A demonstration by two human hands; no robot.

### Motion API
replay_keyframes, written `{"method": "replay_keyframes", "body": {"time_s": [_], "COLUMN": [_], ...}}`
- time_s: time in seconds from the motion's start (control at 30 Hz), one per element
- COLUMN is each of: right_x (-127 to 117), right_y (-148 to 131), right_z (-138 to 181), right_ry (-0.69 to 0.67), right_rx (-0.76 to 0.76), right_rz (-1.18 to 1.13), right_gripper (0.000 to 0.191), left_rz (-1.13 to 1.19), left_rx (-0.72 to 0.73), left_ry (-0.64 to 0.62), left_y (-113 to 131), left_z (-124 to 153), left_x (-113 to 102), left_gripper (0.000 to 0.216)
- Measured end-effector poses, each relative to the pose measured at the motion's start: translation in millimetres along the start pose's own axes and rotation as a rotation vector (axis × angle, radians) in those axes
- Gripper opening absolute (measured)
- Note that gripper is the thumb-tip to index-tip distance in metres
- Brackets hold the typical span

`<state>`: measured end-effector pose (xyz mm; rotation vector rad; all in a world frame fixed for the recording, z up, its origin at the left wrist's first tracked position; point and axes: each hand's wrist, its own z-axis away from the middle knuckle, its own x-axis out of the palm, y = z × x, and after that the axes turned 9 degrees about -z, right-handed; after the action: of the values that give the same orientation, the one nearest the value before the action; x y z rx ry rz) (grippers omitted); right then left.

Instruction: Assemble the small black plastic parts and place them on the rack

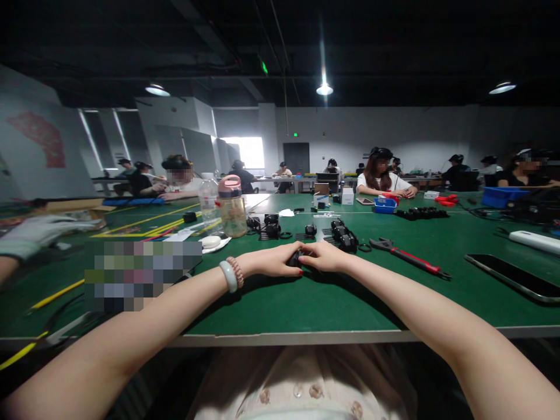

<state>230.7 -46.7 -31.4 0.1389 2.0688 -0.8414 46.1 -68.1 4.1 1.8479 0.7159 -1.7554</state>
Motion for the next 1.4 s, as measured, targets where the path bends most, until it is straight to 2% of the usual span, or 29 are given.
{"method": "replay_keyframes", "body": {"time_s": [0.77, 1.4], "right_x": [0.7, 1.1], "right_y": [0.0, 1.4], "right_z": [1.9, -0.2], "right_ry": [-0.017, -0.015], "right_rx": [-0.067, -0.032], "right_rz": [-0.024, -0.032], "right_gripper": [0.035, 0.03], "left_rz": [0.009, 0.026], "left_rx": [0.034, 0.012], "left_ry": [0.02, 0.015], "left_y": [-0.3, -2.3], "left_z": [0.4, -0.4], "left_x": [-0.6, 2.2], "left_gripper": [0.049, 0.054]}}
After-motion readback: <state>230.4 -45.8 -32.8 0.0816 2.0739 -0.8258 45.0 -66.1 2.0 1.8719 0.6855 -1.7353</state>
